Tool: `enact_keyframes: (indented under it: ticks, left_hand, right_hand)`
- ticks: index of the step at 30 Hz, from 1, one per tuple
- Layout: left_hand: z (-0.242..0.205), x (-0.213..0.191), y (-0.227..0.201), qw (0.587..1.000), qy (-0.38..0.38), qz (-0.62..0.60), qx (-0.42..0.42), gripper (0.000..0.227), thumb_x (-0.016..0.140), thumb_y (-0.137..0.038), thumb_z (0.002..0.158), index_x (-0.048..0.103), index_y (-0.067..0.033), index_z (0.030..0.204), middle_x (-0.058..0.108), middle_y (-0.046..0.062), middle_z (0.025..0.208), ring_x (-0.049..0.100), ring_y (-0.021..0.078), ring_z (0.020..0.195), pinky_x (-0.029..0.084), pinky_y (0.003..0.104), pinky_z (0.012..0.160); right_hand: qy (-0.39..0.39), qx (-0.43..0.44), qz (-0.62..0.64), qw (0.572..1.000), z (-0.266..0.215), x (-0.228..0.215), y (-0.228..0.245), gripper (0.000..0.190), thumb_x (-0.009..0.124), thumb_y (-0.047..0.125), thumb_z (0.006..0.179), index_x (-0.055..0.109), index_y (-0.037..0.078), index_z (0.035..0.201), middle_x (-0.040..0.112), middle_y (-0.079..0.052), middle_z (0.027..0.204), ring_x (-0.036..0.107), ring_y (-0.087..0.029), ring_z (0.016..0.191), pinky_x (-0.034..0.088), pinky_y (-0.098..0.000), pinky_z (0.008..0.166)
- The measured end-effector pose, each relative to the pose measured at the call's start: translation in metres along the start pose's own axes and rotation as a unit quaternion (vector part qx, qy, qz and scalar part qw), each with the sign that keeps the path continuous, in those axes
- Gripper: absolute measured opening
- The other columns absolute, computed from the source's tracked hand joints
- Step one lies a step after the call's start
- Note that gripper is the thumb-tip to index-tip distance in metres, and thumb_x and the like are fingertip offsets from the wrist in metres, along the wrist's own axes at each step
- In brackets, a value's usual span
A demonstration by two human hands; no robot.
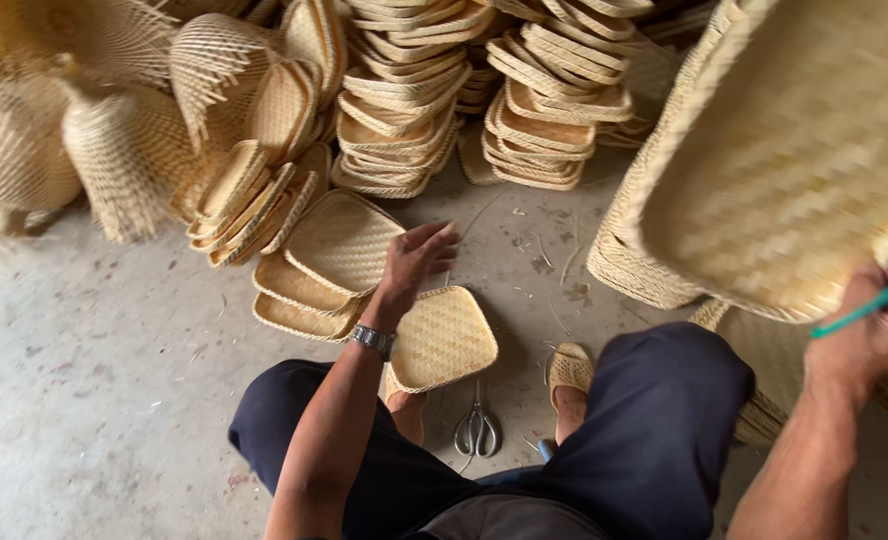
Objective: The person trims the edges of woven bamboo trays using scissors, handling them one at a time from a stack on the floor.
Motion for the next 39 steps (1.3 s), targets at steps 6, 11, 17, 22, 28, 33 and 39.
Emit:
enact_keyframes:
  ticks: [6,11,17,22,28,33,39]
  left_hand:
    - [0.007,-0.042,0.094,0.901,-0.103,0.418,-0.045,0.053,0.068,-0.046,0.101,0.075,0.0066,0.098,0.074,0.028,0.093,0.065,0.0359,0.084,0.049,0.045,0.079]
    - [-0.06,-0.053,0.112,0.743,-0.286,0.58,-0.174,0.07,0.081,-0.063,0.071,0.064,-0.0061,0.109,0.069,0.022,0.108,0.066,0.0416,0.099,0.056,0.054,0.084]
    - [-0.086,-0.028,0.112,0.773,-0.214,0.51,-0.311,0.08,0.076,-0.059,0.082,0.064,0.0068,0.127,0.069,0.029,0.125,0.065,0.0406,0.119,0.053,0.047,0.101]
    - [-0.08,-0.015,0.098,0.766,-0.171,0.552,-0.282,0.074,0.073,-0.057,0.083,0.068,0.0081,0.117,0.07,0.03,0.12,0.068,0.04,0.116,0.054,0.046,0.1]
    - [-0.077,-0.012,0.111,0.755,-0.139,0.583,-0.265,0.053,0.068,-0.044,0.085,0.074,0.004,0.108,0.074,0.029,0.113,0.071,0.0407,0.11,0.057,0.047,0.097]
    - [-0.076,-0.024,0.129,0.744,-0.157,0.562,-0.326,0.058,0.075,-0.043,0.081,0.073,0.0067,0.11,0.074,0.03,0.114,0.072,0.0407,0.111,0.057,0.046,0.097]
    - [-0.075,-0.028,0.135,0.735,-0.2,0.551,-0.341,0.054,0.077,-0.044,0.082,0.074,0.0054,0.105,0.073,0.028,0.11,0.072,0.0413,0.108,0.057,0.048,0.094]
  right_hand:
    - [-0.193,0.163,-0.163,0.954,-0.059,-0.164,-0.035,0.028,0.055,0.005,0.108,0.051,0.004,0.08,0.057,-0.004,0.074,0.05,-0.008,0.06,0.037,-0.0284,0.055]
    - [-0.25,0.195,-0.133,0.939,-0.096,-0.216,-0.037,0.02,0.055,-0.011,0.097,0.059,0.006,0.087,0.061,-0.001,0.087,0.048,-0.01,0.066,0.032,-0.0336,0.055]
    - [-0.237,0.256,-0.259,0.901,-0.114,-0.221,-0.063,0.015,0.069,-0.009,0.092,0.068,0.004,0.086,0.066,0.003,0.088,0.055,-0.007,0.073,0.042,-0.0311,0.054]
    - [-0.087,0.323,-0.431,0.838,-0.108,-0.205,-0.096,0.016,0.084,0.01,0.096,0.073,0.002,0.09,0.067,-0.003,0.079,0.056,-0.011,0.066,0.044,-0.0371,0.051]
    - [0.0,0.321,-0.459,0.829,-0.092,-0.189,-0.126,0.009,0.079,0.01,0.097,0.077,0.002,0.095,0.073,-0.015,0.087,0.067,-0.023,0.074,0.051,-0.0475,0.062]
    - [0.059,0.328,-0.536,0.776,-0.089,-0.187,-0.143,0.017,0.077,0.017,0.1,0.074,0.0,0.105,0.073,-0.021,0.094,0.071,-0.034,0.08,0.055,-0.0515,0.065]
    - [0.134,0.325,-0.6,0.719,-0.082,-0.176,-0.151,0.024,0.077,0.023,0.1,0.073,-0.001,0.103,0.072,-0.021,0.094,0.07,-0.038,0.083,0.056,-0.0531,0.071]
Point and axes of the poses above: each hand's wrist, its own z-axis towards the middle knuckle, its own x-axis out of the palm, y = z × x, the point moved 8 cm from there along z, towards the middle knuckle
